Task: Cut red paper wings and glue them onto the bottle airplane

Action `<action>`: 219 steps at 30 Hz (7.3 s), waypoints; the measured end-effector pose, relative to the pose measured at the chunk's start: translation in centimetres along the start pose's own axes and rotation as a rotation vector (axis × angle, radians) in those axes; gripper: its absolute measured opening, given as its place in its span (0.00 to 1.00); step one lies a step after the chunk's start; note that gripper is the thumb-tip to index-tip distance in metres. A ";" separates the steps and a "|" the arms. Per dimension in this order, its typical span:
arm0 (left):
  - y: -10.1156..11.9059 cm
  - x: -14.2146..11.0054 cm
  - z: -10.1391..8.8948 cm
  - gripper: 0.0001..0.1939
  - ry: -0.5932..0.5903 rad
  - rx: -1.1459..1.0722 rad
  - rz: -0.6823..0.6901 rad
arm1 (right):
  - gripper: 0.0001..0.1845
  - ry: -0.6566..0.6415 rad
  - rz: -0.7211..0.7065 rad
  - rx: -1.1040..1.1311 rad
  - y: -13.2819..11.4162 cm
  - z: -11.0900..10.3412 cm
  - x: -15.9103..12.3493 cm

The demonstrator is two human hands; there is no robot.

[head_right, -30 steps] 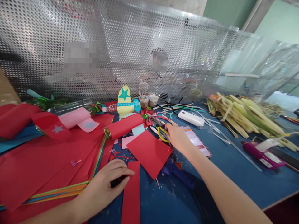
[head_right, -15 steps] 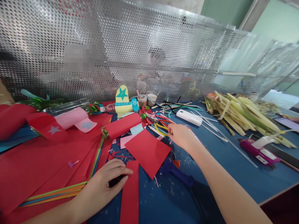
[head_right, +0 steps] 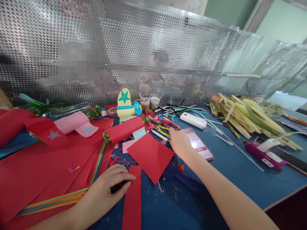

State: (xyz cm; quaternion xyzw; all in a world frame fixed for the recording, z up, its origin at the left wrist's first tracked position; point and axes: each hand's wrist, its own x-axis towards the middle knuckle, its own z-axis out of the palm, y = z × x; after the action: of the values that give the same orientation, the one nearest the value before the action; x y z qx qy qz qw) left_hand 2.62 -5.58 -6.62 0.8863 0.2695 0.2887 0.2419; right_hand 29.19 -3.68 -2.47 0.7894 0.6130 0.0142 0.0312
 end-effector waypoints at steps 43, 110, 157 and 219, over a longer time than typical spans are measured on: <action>3.9 -4.7 0.4 0.30 -0.378 0.418 0.292 | 0.12 -0.351 -0.193 1.557 -4.9 -1.0 -6.7; 4.5 -5.3 1.8 0.13 -0.152 0.512 0.450 | 0.15 -0.037 -0.483 0.705 -4.9 2.4 -10.2; 4.6 -5.2 2.0 0.13 -0.124 0.498 0.425 | 0.11 -0.276 -0.610 0.825 -5.5 1.8 -10.4; 4.6 -5.4 1.8 0.14 -0.152 0.524 0.436 | 0.14 -0.131 -0.529 0.702 -4.5 0.8 -9.3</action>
State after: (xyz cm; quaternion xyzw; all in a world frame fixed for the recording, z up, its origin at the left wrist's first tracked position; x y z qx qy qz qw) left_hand 1.62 -12.83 -7.29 0.9740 0.1198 0.1879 -0.0417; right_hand 22.53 -11.62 -3.44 0.5673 0.7583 -0.2533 -0.1974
